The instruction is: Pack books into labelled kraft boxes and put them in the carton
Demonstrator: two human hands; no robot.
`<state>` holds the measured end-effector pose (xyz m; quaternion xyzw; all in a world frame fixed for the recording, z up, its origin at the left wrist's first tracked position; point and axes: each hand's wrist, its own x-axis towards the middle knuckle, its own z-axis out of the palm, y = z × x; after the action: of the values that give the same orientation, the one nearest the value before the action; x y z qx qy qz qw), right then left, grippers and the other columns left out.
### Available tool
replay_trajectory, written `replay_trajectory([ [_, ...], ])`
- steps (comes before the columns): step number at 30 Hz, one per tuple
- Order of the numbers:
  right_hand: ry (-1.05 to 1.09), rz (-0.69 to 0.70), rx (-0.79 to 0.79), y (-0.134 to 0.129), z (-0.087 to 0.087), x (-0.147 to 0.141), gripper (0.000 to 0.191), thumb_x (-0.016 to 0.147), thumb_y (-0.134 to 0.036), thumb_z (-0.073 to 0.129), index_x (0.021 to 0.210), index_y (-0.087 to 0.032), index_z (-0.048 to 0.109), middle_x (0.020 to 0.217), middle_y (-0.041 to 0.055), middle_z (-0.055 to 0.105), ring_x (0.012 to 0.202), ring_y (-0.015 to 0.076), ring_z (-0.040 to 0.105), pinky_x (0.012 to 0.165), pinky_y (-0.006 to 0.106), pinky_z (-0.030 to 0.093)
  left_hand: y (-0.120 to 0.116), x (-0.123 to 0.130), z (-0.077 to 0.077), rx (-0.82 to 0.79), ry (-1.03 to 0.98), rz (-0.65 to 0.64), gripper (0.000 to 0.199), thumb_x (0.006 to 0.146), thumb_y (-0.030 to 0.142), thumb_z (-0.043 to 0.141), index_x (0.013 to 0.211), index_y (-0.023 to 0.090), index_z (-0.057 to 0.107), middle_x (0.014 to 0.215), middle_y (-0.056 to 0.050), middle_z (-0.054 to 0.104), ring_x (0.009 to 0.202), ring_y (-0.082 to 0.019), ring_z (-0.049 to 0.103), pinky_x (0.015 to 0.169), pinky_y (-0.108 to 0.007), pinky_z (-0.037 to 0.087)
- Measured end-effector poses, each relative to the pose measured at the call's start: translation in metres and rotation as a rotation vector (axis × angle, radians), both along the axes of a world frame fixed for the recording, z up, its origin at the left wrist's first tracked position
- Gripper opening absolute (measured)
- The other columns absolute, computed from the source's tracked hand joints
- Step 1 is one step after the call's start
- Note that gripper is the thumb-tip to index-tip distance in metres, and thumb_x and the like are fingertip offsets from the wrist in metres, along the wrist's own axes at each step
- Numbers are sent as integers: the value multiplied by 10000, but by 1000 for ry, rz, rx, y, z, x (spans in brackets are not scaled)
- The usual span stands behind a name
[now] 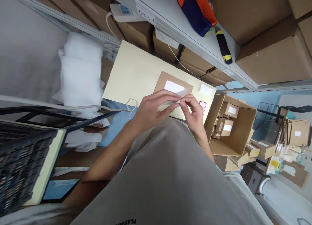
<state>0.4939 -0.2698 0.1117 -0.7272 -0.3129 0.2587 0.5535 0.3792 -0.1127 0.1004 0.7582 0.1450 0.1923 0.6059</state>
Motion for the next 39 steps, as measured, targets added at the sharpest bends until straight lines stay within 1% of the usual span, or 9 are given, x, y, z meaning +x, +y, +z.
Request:
replay_trajectory([
  [7,-17,6,-2,0,1,-3,323,1125,-595,649,1036,-299,746,1034,47,705,1004,230,683,939,420,609,1,-5,1,41,4,1,349,1093,569,684,1094,269,864,1144,-65,865,1105,-251,821,1061,-413,665],
  [13,-6,11,-25,2,3,-6,355,1110,-628,656,1024,-298,755,1025,54,708,1006,239,681,939,435,617,2,-8,2,-4,23,17,392,1076,618,692,1061,266,864,1093,-70,861,1080,-261,818,1057,-437,673],
  [17,-26,10,-16,2,4,-9,328,1118,-588,650,1004,-294,741,1009,48,710,977,230,675,915,423,618,0,-10,1,-137,39,33,385,1041,631,741,1036,263,853,1072,-69,856,1076,-261,817,1041,-427,677],
  [20,-41,16,-20,3,2,-12,283,1120,-529,642,990,-292,726,1000,45,708,966,226,670,902,411,613,-2,-10,-8,-317,87,61,369,999,603,802,1028,236,831,1073,-83,852,1050,-265,815,1010,-430,680],
  [24,-4,15,-51,3,-15,-9,204,1085,-432,668,963,-273,705,987,38,713,951,216,673,898,392,604,1,-5,-39,-574,115,156,336,923,531,861,924,204,783,1045,-97,840,1034,-285,803,996,-476,683],
  [30,19,-121,-164,-4,-69,28,181,960,-414,703,888,-251,670,876,-5,712,883,195,741,864,358,601,23,-19,-103,-904,67,480,343,812,489,905,914,220,719,997,-75,810,1014,-240,798,970,-430,681],
  [35,147,-285,-210,12,-108,62,247,885,-468,738,893,-239,645,798,-20,717,817,191,777,818,347,619,61,-76,-156,-910,74,738,439,846,638,835,875,252,628,955,-97,791,1058,-234,783,921,-367,659],
  [37,183,-341,-194,34,-119,65,264,899,-482,740,911,-241,633,813,-24,712,828,185,785,801,331,626,77,-106,-174,-881,62,857,450,882,679,787,863,265,609,946,-97,780,1047,-225,771,893,-344,649],
  [39,220,-304,-175,69,-131,58,274,930,-498,741,929,-250,623,849,-21,723,877,187,801,821,331,641,92,-132,-184,-900,17,1026,415,886,633,802,868,267,607,933,-73,764,992,-194,763,852,-298,634],
])
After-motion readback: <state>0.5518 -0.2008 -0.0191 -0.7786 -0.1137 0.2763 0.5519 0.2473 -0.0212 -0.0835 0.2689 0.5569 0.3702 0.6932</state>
